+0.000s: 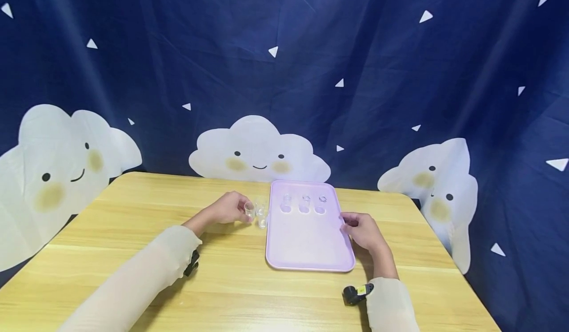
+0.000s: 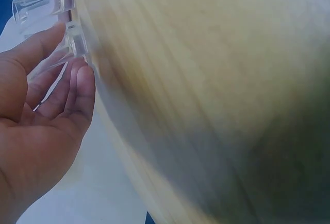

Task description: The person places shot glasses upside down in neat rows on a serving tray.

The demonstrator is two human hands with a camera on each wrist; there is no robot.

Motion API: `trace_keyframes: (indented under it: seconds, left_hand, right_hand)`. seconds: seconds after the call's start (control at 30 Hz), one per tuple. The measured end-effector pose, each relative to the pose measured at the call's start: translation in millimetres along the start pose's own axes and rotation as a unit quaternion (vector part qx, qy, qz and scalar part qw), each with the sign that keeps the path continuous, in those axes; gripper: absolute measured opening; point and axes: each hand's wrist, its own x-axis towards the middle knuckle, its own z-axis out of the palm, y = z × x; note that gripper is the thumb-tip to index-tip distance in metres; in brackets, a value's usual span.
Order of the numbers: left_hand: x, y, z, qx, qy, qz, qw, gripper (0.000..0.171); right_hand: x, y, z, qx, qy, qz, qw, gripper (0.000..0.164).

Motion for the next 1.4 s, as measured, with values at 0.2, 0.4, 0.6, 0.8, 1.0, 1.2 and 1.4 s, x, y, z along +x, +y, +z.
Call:
trace_keyframes:
  seconds: [0.2, 0.4, 0.6, 0.8, 1.0, 1.2, 1.4]
  left_hand:
    - [-0.3, -2.0, 1.1, -0.001, -0.002, -0.004, 1.0000, 0.034]
    - [-1.5, -3.6, -1.0, 0.002, 0.008, -0.002, 1.0000, 0.033]
    - [-4.1, -2.2, -10.3, -0.009, 0.024, 0.006, 0.9996, 0.034]
    - [-4.4, 2.8, -18.4, -0.024, 0.052, 0.020, 0.9982, 0.027]
    - [-3.7, 14.6, -24.7, -0.057, 0.091, 0.035, 0.9936, 0.024]
    - [-1.5, 27.0, -27.7, -0.070, 0.132, 0.045, 0.9877, 0.020]
    - [2.5, 38.9, -24.8, -0.090, 0.171, 0.055, 0.9795, 0.027]
  right_hand:
    - [0, 0, 0, 0.001, -0.002, -0.001, 1.000, 0.037]
    - [0, 0, 0, 0.003, -0.002, -0.005, 1.000, 0.037]
    - [-1, 0, 0, 0.002, -0.002, -0.004, 1.000, 0.038]
    - [-1, -1, -1, 0.003, -0.001, -0.009, 1.000, 0.037]
    - [0, 0, -2, 0.003, -0.003, -0.009, 1.000, 0.037]
    - [0, 1, -1, 0.002, -0.002, -0.009, 1.000, 0.037]
    - [0, 0, -1, 0.003, -0.003, -0.007, 1.000, 0.037]
